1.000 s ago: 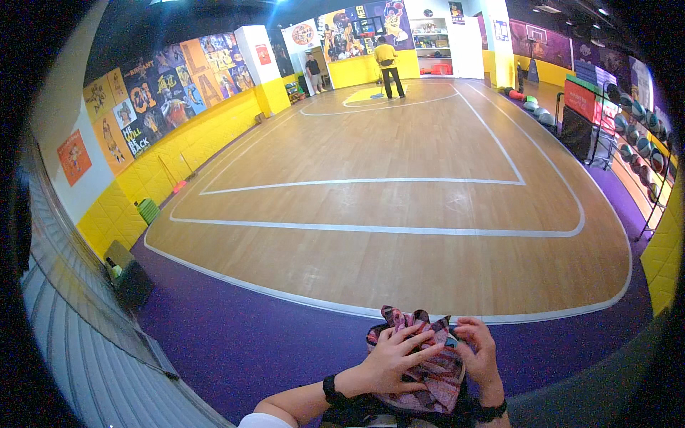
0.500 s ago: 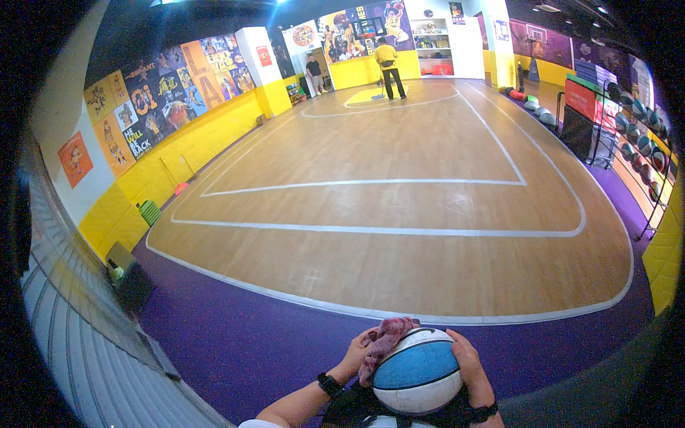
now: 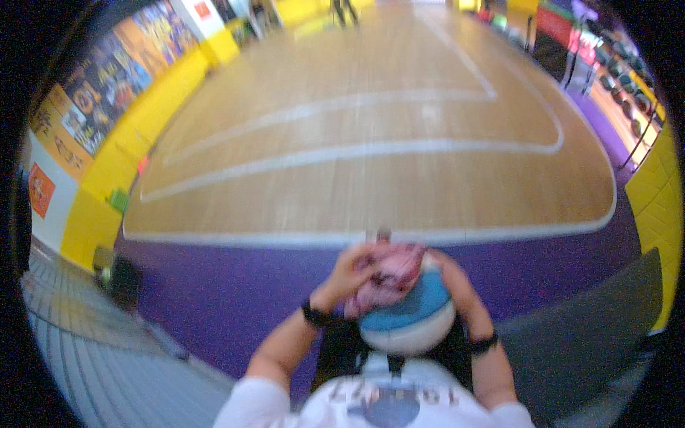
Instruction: Wiping a basketball with a cloth while sitting on a bench.
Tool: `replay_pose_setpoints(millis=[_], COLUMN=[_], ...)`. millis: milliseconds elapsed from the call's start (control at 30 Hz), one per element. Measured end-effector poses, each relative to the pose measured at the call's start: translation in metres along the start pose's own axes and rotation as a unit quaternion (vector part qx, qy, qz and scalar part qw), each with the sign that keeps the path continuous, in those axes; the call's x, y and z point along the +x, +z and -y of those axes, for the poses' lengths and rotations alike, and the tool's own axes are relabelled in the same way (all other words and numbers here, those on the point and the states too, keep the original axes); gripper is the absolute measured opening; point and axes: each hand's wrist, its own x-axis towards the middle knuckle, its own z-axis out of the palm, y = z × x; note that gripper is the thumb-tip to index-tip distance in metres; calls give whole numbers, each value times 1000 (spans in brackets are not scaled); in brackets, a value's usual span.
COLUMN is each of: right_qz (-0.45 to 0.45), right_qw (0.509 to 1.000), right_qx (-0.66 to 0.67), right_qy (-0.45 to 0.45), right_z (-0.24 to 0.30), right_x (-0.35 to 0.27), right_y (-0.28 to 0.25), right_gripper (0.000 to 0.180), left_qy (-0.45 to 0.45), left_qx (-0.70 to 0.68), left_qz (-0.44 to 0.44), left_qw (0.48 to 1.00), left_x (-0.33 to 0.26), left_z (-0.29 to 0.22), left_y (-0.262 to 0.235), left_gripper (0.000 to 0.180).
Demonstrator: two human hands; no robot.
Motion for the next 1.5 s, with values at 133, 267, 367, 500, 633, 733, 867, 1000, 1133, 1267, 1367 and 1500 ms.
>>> replay_pose_setpoints(millis=[133, 267, 367, 500, 633, 733, 867, 1000, 1133, 1267, 1367, 1500], right_qz=[-99, -51, -86, -110, -109, -126, -120, -223, -213, -238, -261, -297], right_qw=[986, 999, 996, 994, 993, 988, 986, 952, 947, 936, 927, 917], right_qx=[-126, -14, 30, 13, 7, -5, -20, 42, 55, 80, 101, 128], right_qy=[-44, -6, 0, 24, 40, 89, 111, 205, 234, 246, 249, 233], right_z=[-69, -53, -57, -57, -53, -34, -31, -28, -6, 26, 51, 84], right_x=[-10, -32, -38, -14, -2, 7, 7, 22, 30, 43, 40, 25], right_y=[-71, -59, -45, -43, -48, -38, -49, -48, -48, -40, -32, -23], right_gripper=[68, 78, 82, 82, 81, 83, 71, 61, 60, 59, 59, 58], left_qy=[-249, -69, 91, 2, -35, -108, -175, -305, -388, -465, -552, -566], left_qx=[-169, -91, 124, 62, 5, -19, -107, -286, -272, -245, -265, -286], left_qz=[-129, -109, -38, -30, -48, -42, -40, -60, -53, -90, -145, -154], left_qw=[945, 987, 987, 998, 998, 993, 978, 906, 879, 846, 777, 758], left_x=[-22, -39, -29, -10, 0, -8, -8, 0, 6, -5, -12, 6], left_z=[101, 48, 7, 28, 47, 50, 66, 79, 97, 95, 70, 43], left_y=[0, 16, 7, -10, -16, -22, -18, -22, -22, -24, -25, -14], left_gripper=[39, 39, 44, 43, 42, 40, 41, 59, 47, 41, 42, 37])
